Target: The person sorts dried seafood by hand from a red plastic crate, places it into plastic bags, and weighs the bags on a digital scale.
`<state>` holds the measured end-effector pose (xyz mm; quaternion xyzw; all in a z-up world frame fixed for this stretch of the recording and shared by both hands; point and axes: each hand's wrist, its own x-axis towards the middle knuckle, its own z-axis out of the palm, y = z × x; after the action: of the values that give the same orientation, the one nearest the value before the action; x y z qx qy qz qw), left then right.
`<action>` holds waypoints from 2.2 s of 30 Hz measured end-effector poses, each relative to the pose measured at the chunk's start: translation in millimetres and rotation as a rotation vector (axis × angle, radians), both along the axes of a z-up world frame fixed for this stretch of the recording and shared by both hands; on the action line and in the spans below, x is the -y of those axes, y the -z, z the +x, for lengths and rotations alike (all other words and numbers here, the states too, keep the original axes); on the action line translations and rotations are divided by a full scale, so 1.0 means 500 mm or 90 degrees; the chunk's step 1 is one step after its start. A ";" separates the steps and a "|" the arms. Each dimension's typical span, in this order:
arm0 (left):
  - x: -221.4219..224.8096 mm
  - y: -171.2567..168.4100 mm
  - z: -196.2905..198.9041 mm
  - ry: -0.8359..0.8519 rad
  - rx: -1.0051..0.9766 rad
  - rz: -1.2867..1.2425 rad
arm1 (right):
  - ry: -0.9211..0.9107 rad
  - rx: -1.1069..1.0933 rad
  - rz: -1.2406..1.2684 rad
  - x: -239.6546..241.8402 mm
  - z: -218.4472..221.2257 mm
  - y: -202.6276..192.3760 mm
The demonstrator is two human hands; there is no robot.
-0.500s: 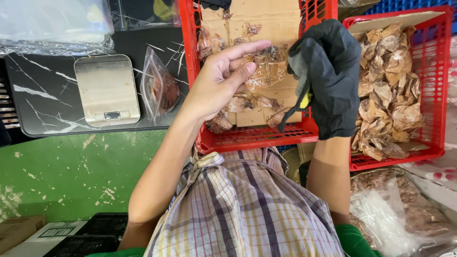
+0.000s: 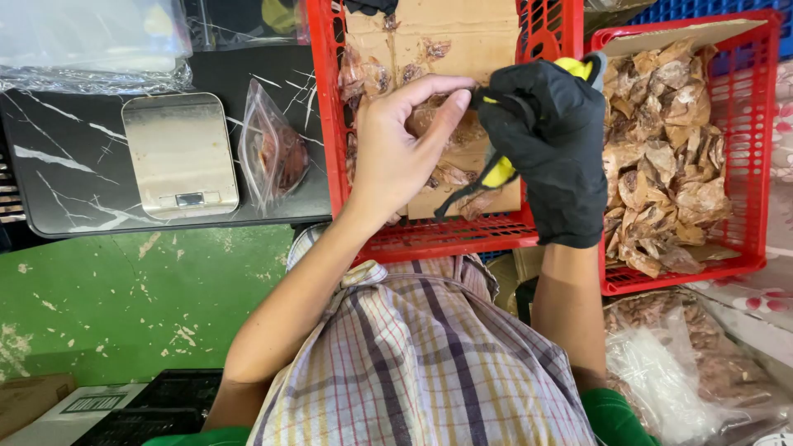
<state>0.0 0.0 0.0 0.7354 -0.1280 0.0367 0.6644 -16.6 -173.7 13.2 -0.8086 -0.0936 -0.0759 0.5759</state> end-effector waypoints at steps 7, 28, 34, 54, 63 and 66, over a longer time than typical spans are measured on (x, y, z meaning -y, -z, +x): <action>0.025 0.035 -0.009 -0.068 0.120 0.070 | -0.004 0.202 -0.207 -0.006 0.018 0.053; 0.018 0.043 -0.027 -0.027 0.008 0.037 | -0.024 -0.076 0.144 -0.034 -0.023 -0.002; 0.012 0.057 -0.036 -0.060 0.094 0.071 | 0.092 0.041 0.072 -0.056 -0.001 0.054; -0.020 -0.024 -0.048 0.024 -0.053 -0.058 | 0.036 0.023 0.447 0.013 -0.012 0.056; -0.010 0.007 -0.039 0.082 -0.117 -0.064 | 0.067 -0.009 -0.016 -0.005 -0.050 -0.053; -0.032 -0.013 -0.035 0.188 -0.200 -0.065 | 0.079 -0.020 0.001 -0.010 -0.050 -0.055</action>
<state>-17.4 15.8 6.7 0.6706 -0.1272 -0.1695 0.7109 -41.8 -168.7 40.5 -0.8135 -0.0341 -0.0989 0.5720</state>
